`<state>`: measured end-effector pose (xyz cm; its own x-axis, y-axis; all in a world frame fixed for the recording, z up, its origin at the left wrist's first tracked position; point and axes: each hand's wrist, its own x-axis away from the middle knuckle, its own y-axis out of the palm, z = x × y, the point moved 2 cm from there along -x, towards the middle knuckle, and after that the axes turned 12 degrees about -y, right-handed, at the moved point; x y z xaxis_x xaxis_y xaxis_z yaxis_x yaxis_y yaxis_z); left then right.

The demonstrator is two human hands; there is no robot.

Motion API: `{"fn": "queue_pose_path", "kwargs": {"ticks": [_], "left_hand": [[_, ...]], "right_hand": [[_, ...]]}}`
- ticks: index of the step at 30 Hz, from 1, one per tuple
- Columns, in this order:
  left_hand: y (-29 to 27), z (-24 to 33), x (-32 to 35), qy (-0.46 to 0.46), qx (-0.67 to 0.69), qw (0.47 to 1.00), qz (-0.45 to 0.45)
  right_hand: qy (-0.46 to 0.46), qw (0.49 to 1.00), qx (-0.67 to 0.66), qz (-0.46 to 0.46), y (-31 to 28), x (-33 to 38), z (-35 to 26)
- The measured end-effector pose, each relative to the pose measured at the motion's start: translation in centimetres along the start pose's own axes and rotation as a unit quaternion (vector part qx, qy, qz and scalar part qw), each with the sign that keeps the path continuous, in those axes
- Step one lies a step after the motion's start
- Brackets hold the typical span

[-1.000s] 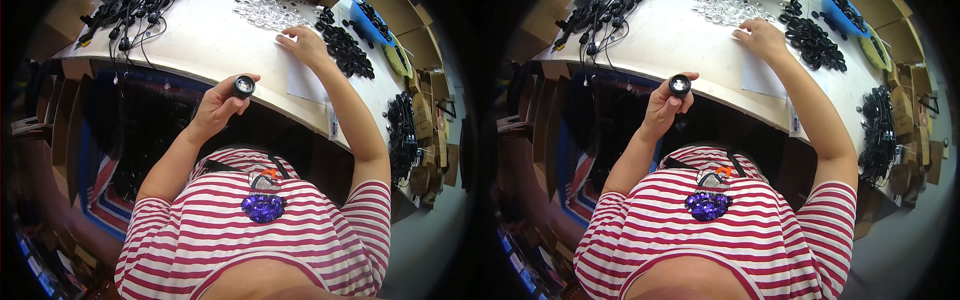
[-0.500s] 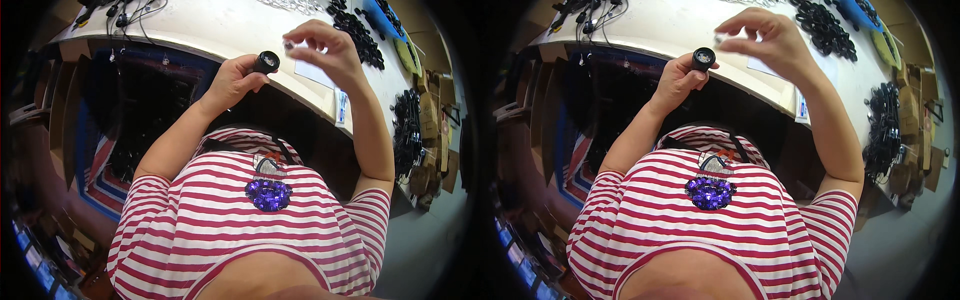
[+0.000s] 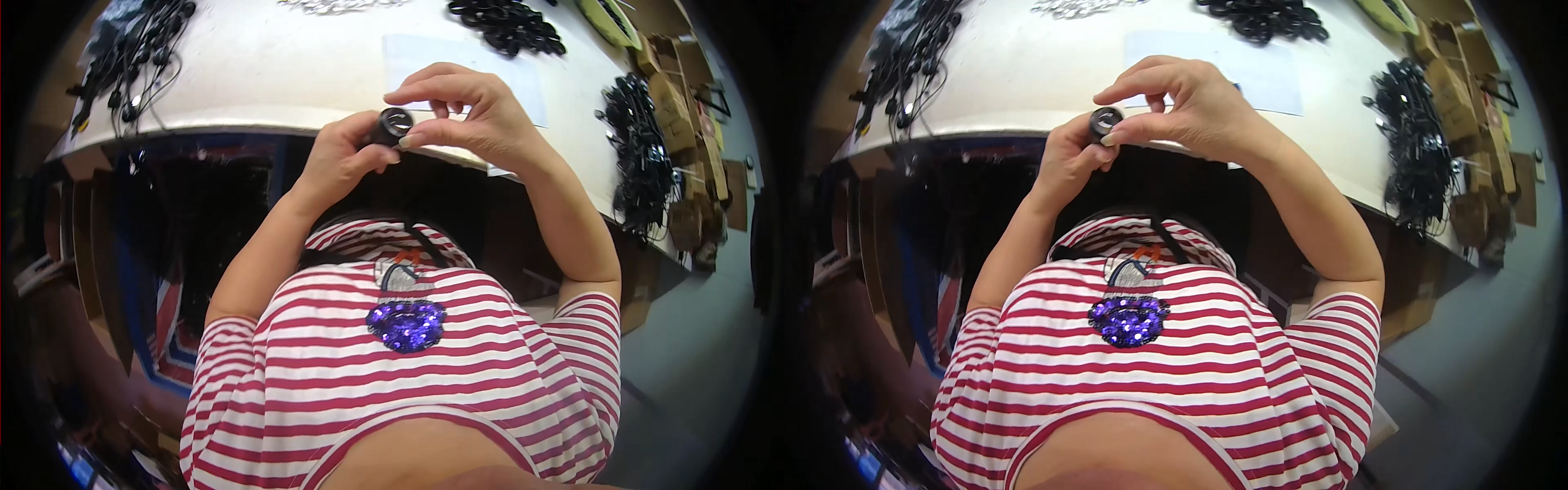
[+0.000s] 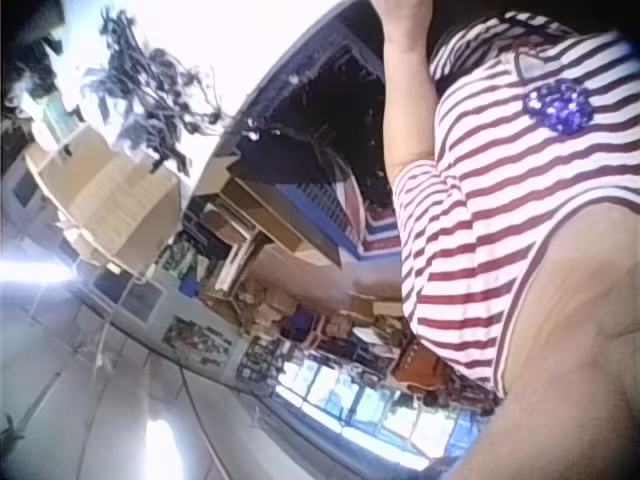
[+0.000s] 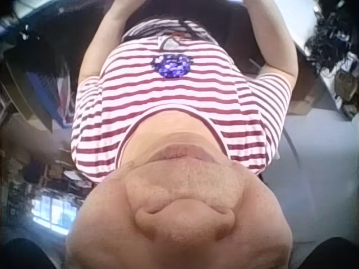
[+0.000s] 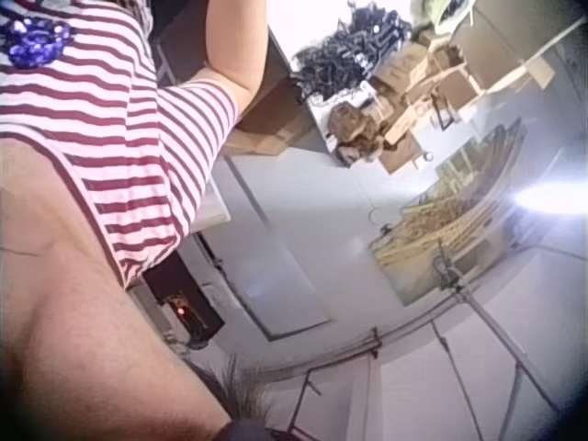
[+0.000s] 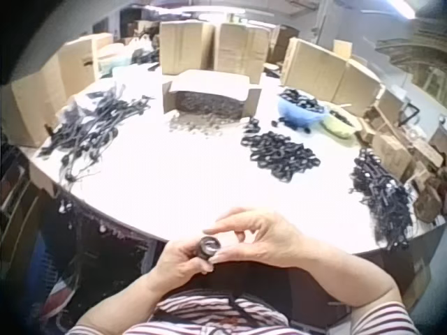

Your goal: The person assembles small electronic devices by inserting a small white component into a black circular housing. They apply glue from a tube to the component before insertion and then attach a black cable to the housing. The person repeats this process for multiple units.

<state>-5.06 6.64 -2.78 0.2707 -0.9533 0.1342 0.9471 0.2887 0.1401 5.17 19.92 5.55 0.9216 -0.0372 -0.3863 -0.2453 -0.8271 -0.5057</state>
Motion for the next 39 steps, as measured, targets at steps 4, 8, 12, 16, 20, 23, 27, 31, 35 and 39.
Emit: {"fn": "queue_pose_path", "kwargs": {"ticks": [4, 8, 12, 16, 20, 23, 27, 31, 35, 39], "left_hand": [[0.2, 0.2, 0.0, -0.006, 0.060, 0.998, 0.013], [0.1, 0.5, -0.1, -0.001, 0.063, 0.998, 0.019], [0.4, 0.4, -0.1, -0.001, 0.066, 0.998, 0.020], [0.3, 0.4, 0.0, -0.003, 0.066, 0.998, 0.023], [0.0, 0.2, -0.1, -0.013, 0.067, 0.997, 0.034], [0.1, 0.2, -0.1, -0.015, 0.071, 0.997, 0.030], [0.4, 0.1, -0.4, -0.017, 0.074, 0.997, 0.007], [0.9, -0.2, -0.4, -0.020, 0.066, 0.998, 0.000], [1.1, -0.3, -0.3, -0.026, 0.057, 0.998, -0.007], [1.3, -0.4, 0.0, -0.042, 0.030, 0.999, -0.002]], "right_hand": [[0.081, 0.986, 0.015, 0.144, -4.8, 2.1, 3.3], [0.135, 0.909, 0.350, 0.181, -10.3, 4.4, 8.6], [0.209, 0.844, 0.476, 0.130, -9.7, 3.2, 10.3], [0.213, 0.829, 0.503, 0.120, -10.2, 3.3, 12.3], [0.251, 0.927, 0.186, 0.208, -12.1, 4.9, 13.5], [0.306, 0.884, -0.236, 0.264, -12.8, 5.6, 11.8], [0.330, 0.851, -0.359, 0.193, -13.3, 8.2, 10.7], [0.247, 0.949, 0.156, 0.121, -11.1, 8.4, 8.7], [0.308, 0.883, 0.354, 0.010, -9.6, 7.9, 6.3], [0.209, 0.895, 0.391, 0.060, -9.5, 8.8, 7.1]]}}
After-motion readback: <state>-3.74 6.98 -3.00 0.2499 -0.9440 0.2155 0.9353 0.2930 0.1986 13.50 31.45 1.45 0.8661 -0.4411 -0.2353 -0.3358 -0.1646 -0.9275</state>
